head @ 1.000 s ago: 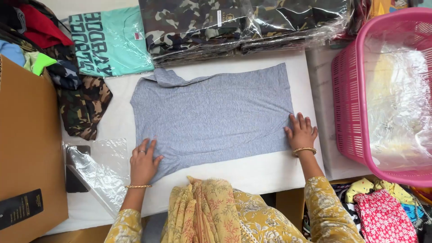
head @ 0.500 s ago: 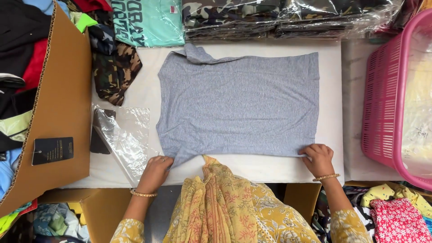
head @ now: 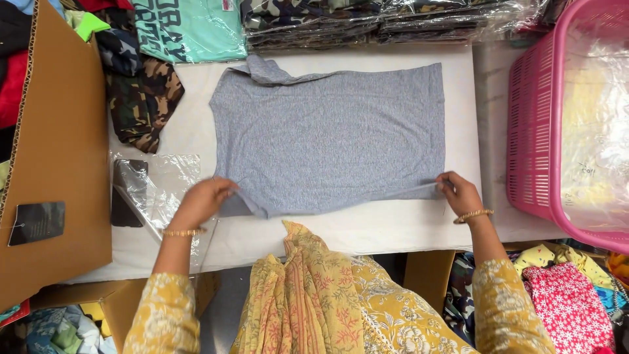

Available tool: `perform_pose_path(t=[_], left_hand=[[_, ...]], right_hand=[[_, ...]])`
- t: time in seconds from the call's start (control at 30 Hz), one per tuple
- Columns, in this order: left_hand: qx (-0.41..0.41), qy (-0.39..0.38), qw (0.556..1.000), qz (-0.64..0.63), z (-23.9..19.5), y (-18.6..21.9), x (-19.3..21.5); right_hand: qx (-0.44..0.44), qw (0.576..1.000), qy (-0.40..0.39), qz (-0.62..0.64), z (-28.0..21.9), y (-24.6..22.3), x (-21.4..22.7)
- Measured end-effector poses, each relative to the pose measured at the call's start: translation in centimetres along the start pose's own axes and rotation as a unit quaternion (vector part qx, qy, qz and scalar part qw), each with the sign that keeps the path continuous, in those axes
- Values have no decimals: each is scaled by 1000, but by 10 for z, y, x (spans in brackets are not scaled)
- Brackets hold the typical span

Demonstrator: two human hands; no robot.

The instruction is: The person folds a camouflage-patterned garment, a light blue t-shirt, and a gray t-shirt on a white table. Each item is folded neatly and then placed into a clear plastic bag. The person stacks the packaged items on the table.

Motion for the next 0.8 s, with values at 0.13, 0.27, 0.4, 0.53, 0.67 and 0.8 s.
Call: perform_pose_path(t=[0.13, 0.27, 0.4, 0.53, 0.67, 0.8], left_hand=[[-58, 158, 986, 9, 76, -18, 46], [-17, 224, 964, -144, 82, -39, 41], [88, 243, 940, -223, 52, -121, -1], [98, 195, 911, -351, 9, -155, -43], [64, 182, 945, -264, 2, -119, -45], [14, 259, 955, -146, 9, -110, -43]], right_hand=[[-53, 998, 4, 40, 57, -12, 4], [-99, 994, 13, 55, 56, -6, 0], [-140, 980, 31, 139, 30, 28, -6], [-143, 954, 44, 260, 2, 67, -21], [-208, 955, 80, 196, -2, 72, -29], [-249, 957, 140, 54, -3, 66, -21]])
Point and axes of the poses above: each hand's wrist, its own z-axis towards the middle knuckle, its own x-axis out of the back of the hand, y = z × x, the point moved 8 cm from there along z, towards the middle knuckle, and after that the axes turned 1 degree about -y, right-handed, at the moved point
